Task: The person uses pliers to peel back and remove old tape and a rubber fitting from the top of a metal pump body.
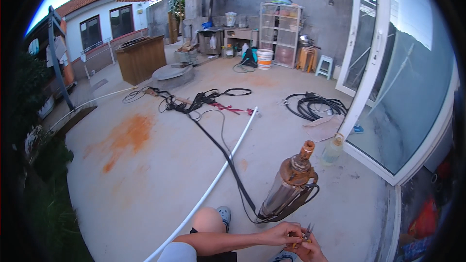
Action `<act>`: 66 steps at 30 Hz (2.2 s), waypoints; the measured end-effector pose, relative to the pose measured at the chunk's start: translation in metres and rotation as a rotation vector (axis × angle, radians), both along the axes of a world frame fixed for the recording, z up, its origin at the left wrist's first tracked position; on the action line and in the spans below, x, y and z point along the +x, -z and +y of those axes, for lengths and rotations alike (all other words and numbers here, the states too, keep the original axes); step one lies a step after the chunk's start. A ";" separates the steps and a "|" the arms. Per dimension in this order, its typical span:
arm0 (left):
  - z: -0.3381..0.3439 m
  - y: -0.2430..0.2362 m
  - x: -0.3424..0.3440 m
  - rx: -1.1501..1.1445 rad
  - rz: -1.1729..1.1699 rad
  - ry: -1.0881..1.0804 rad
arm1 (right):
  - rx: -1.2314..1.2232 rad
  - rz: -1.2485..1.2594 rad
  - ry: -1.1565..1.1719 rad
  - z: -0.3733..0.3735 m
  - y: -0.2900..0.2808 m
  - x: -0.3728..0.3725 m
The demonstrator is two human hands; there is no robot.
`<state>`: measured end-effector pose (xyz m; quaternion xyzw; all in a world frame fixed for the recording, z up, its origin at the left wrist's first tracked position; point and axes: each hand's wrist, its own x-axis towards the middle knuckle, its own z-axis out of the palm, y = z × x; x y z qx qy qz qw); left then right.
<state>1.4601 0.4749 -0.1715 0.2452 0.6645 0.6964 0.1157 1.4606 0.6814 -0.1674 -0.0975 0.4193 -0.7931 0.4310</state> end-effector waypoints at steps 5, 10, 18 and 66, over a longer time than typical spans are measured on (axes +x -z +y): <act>0.016 0.007 -0.009 -0.009 0.044 -0.031 | 0.131 0.174 0.153 0.002 -0.006 0.001; 0.017 -0.002 -0.010 -0.127 0.288 -0.141 | 0.211 0.193 0.313 0.006 0.004 0.003; 0.027 -0.002 -0.010 0.008 0.157 -0.068 | 0.266 0.235 0.359 0.022 0.023 0.001; -0.005 0.001 -0.001 0.341 -0.712 0.328 | 0.514 0.133 0.097 0.008 -0.033 0.003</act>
